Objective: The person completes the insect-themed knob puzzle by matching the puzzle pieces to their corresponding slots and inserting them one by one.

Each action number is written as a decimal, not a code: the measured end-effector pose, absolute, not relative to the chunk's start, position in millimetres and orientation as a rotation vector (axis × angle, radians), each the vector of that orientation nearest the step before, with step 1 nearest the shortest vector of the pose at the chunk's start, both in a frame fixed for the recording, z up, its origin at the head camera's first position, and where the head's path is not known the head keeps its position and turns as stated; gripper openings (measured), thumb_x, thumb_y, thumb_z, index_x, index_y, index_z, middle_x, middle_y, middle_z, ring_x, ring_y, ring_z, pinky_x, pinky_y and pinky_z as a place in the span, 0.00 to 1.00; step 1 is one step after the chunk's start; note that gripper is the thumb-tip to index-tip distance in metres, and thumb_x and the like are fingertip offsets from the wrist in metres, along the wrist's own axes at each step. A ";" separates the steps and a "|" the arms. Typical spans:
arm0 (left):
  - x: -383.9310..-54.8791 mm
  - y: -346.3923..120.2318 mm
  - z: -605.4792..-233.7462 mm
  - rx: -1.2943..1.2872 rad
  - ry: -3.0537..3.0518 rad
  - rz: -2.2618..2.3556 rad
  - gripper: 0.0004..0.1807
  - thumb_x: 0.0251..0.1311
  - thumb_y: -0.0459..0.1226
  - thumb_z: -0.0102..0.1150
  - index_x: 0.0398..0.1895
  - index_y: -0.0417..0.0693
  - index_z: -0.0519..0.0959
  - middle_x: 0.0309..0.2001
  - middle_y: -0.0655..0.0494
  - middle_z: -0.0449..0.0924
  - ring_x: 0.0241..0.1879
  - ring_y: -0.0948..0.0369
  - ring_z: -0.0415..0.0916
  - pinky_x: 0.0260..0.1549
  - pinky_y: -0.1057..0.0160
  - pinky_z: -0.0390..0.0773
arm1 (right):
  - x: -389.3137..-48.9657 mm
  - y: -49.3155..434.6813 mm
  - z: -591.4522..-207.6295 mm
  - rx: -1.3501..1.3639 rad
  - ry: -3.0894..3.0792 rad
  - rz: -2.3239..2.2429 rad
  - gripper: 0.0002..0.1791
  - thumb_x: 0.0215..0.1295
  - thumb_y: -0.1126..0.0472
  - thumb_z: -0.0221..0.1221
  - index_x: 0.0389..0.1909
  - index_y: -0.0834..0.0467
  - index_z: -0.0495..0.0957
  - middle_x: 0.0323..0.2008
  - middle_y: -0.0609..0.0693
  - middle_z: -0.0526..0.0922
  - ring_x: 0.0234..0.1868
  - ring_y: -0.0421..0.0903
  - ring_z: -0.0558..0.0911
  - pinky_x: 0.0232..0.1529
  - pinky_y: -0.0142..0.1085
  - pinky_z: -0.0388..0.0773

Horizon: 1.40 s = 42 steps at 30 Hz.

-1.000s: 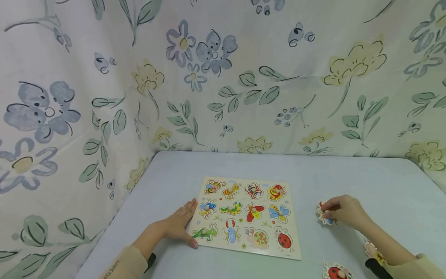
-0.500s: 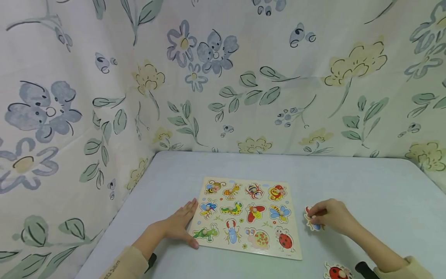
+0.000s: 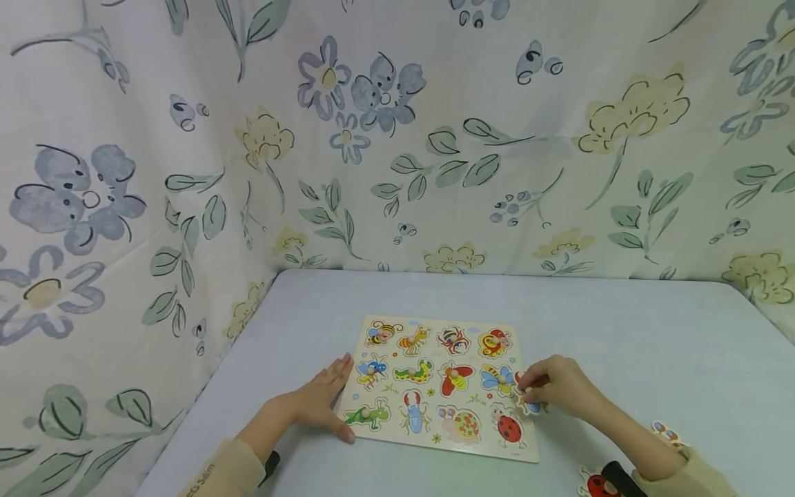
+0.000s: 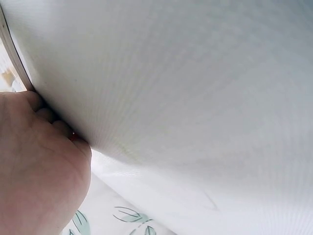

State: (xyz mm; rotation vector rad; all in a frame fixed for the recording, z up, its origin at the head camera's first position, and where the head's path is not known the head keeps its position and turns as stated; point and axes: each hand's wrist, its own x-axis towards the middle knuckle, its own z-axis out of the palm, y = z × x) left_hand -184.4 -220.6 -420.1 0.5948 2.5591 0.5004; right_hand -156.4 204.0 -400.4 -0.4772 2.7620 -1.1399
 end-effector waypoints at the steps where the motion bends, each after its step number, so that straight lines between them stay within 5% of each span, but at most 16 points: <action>1: -184.3 -220.6 -420.2 0.595 2.559 0.500 0.73 0.38 0.57 0.76 0.75 0.31 0.39 0.77 0.38 0.33 0.75 0.44 0.33 0.72 0.45 0.42 | -156.2 201.7 -400.5 -0.485 2.759 -1.140 0.05 0.49 0.72 0.70 0.25 0.61 0.85 0.27 0.47 0.83 0.24 0.39 0.73 0.22 0.29 0.74; 42: -185.3 -218.5 -419.8 0.562 2.559 0.464 0.73 0.37 0.58 0.76 0.76 0.33 0.38 0.77 0.40 0.33 0.76 0.46 0.33 0.72 0.46 0.42 | -152.5 129.4 -396.6 -0.692 2.640 -1.143 0.07 0.46 0.69 0.73 0.21 0.57 0.84 0.22 0.40 0.80 0.23 0.35 0.73 0.24 0.29 0.74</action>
